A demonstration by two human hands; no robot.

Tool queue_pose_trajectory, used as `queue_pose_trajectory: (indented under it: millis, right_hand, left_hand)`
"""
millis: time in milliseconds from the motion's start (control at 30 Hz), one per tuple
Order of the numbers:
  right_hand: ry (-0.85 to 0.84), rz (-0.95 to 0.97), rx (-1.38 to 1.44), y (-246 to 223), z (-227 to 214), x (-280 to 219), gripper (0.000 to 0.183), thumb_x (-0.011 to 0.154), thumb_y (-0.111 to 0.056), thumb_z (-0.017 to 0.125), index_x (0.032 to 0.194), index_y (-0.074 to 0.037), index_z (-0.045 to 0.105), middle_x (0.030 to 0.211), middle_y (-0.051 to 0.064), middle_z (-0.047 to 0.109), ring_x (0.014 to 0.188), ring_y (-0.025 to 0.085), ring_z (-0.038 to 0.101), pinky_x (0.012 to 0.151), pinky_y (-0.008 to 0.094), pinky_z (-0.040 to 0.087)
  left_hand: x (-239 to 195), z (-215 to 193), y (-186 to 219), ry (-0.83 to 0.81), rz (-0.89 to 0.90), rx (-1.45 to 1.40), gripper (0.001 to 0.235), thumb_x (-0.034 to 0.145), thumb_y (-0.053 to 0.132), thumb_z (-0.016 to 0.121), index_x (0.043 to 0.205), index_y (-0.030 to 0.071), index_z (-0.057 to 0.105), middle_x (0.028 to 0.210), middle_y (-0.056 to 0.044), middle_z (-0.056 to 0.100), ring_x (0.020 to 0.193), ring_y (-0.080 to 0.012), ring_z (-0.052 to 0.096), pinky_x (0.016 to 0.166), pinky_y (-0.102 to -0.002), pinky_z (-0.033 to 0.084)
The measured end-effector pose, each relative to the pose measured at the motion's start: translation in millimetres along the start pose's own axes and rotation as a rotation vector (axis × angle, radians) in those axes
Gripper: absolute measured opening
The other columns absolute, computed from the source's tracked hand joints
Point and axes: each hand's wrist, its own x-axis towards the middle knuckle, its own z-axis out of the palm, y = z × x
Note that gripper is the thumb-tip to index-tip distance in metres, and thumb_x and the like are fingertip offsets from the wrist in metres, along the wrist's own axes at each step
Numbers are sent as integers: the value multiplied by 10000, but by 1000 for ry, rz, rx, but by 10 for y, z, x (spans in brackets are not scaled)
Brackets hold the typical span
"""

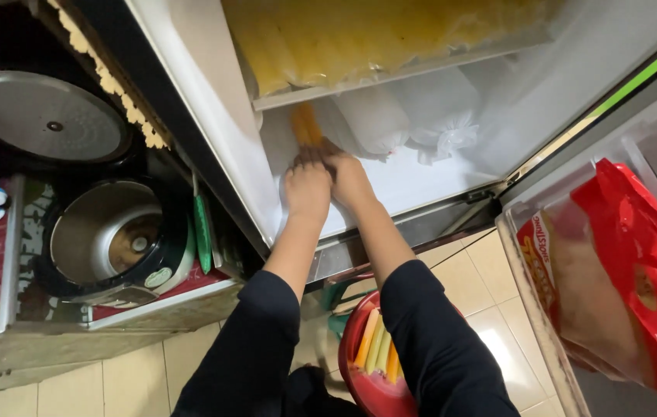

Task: Transferring ice pops from a bowl into a freezer and moving between rooms to collect more.

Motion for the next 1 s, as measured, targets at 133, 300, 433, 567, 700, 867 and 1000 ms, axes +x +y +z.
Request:
queue_pose_trajectory:
  millis: [133,300,433,567,700,867,1000]
  right_hand:
    - [-19,-38,111,103,128,-6,270,923,-268,646,1156,-208,769,1107,61,752,1137,280,677,1054,386,506]
    - [-43,-80,206,82,274,1,242,936,-247,656,1152,-245,765,1142,1,754,1148,236,680,1074,381,507]
    - [-53,-63,251,130,414,46,211,935,-236,667,1121,-235,766,1085,15,763,1115,234,691,1046,369,525]
    - [-86,7,283,-50,275,-16,280,983,-197,594,1237,-154,704,1163,101,745,1158,331,668,1059,463,510]
    - [-109,38,231,-273,45,-135,339,981,-169,546,1299,-101,641,1163,167,740,1154,382,671,1061,522,500]
    - [-115,33,200,-214,130,-150,355,996,-157,506,1329,-193,626,1185,110,744,1175,357,666,1076,496,494]
    - [-148,32,179,-255,101,-155,354,1012,-163,476,1333,-178,624,1252,99,720,1226,333,641,1136,465,451]
  left_hand:
    - [-121,-164,25,255,93,177,232,922,80,477,973,71,704,844,-93,713,799,-268,681,831,-444,402]
    - [70,66,-111,-7,59,325,314,929,24,437,972,98,740,867,-62,741,837,-250,680,973,-512,280]
    - [-50,-243,-51,-165,52,418,345,958,38,440,1035,110,768,1016,-76,767,996,-256,685,1075,-542,172]
    - [-177,-441,-50,-172,66,466,356,976,36,430,1055,112,769,1057,-62,765,1050,-243,673,1110,-551,113]
    - [-286,-549,7,-185,90,500,365,989,35,423,1070,113,770,1087,-52,764,1090,-234,664,1137,-557,69]
    - [-362,-618,39,-200,140,566,382,1016,32,408,1099,117,771,1148,-31,762,1169,-215,647,1190,-570,-20]
    - [-340,-584,41,-253,109,591,404,1031,38,377,1167,102,752,1240,-40,732,1237,-208,605,1195,-559,-72]
